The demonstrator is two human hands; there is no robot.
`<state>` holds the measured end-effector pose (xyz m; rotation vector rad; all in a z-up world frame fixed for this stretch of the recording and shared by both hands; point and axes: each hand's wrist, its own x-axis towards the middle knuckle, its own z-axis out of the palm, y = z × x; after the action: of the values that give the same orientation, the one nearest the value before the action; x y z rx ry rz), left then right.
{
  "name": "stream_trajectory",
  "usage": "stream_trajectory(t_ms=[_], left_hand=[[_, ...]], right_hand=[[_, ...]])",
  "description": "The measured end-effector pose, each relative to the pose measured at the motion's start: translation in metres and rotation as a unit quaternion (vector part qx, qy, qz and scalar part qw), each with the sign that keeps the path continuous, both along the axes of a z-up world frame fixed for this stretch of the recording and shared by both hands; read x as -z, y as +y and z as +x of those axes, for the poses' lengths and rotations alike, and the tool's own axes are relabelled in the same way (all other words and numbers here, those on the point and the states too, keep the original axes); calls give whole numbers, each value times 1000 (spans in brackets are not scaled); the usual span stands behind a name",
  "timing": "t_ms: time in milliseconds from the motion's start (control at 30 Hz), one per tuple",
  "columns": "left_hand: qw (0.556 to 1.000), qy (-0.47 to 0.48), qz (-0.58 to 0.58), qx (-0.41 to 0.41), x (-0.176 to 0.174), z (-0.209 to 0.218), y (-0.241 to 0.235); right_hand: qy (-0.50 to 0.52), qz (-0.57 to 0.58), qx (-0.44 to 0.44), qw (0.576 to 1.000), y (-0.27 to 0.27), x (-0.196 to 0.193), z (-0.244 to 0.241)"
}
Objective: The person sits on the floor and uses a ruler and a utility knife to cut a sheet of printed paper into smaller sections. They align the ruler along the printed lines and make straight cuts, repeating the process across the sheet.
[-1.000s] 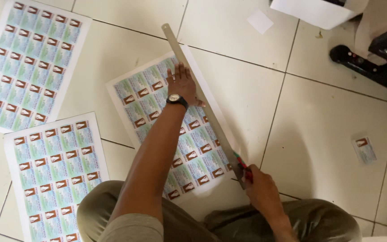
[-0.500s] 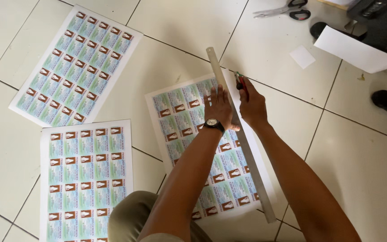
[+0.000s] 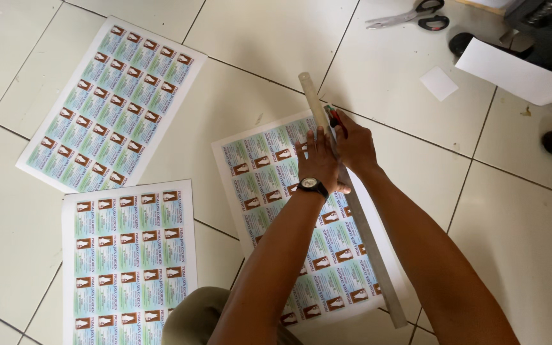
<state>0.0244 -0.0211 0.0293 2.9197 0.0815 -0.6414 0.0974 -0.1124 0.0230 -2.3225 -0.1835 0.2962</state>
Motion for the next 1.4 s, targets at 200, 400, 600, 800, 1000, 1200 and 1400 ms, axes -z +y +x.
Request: stream_trajectory(t_ms=[200, 400, 600, 800, 1000, 1200, 1400], left_hand=[[1000, -14, 1, 9, 1, -2, 3], [1000, -17, -4, 12, 9, 1, 5], [1000, -17, -13, 13, 10, 0, 7], [1000, -16, -8, 9, 10, 1, 4], [1000, -17, -21, 10, 15, 3, 6], [1000, -21, -23, 6, 19, 1, 7], [1000, -5, -15, 4, 13, 3, 8]], right_hand=[[5, 5, -14, 1000, 1, -11, -2], [12, -51, -35, 998, 2, -13, -3], [-11, -243, -148, 959, 21, -40, -1], [-12, -249, -160, 955, 26, -50, 0], [25, -242, -158, 957, 24, -78, -11], [48, -258, -167, 950, 7, -81, -30], [65, -258, -170, 949, -5, -122, -69]])
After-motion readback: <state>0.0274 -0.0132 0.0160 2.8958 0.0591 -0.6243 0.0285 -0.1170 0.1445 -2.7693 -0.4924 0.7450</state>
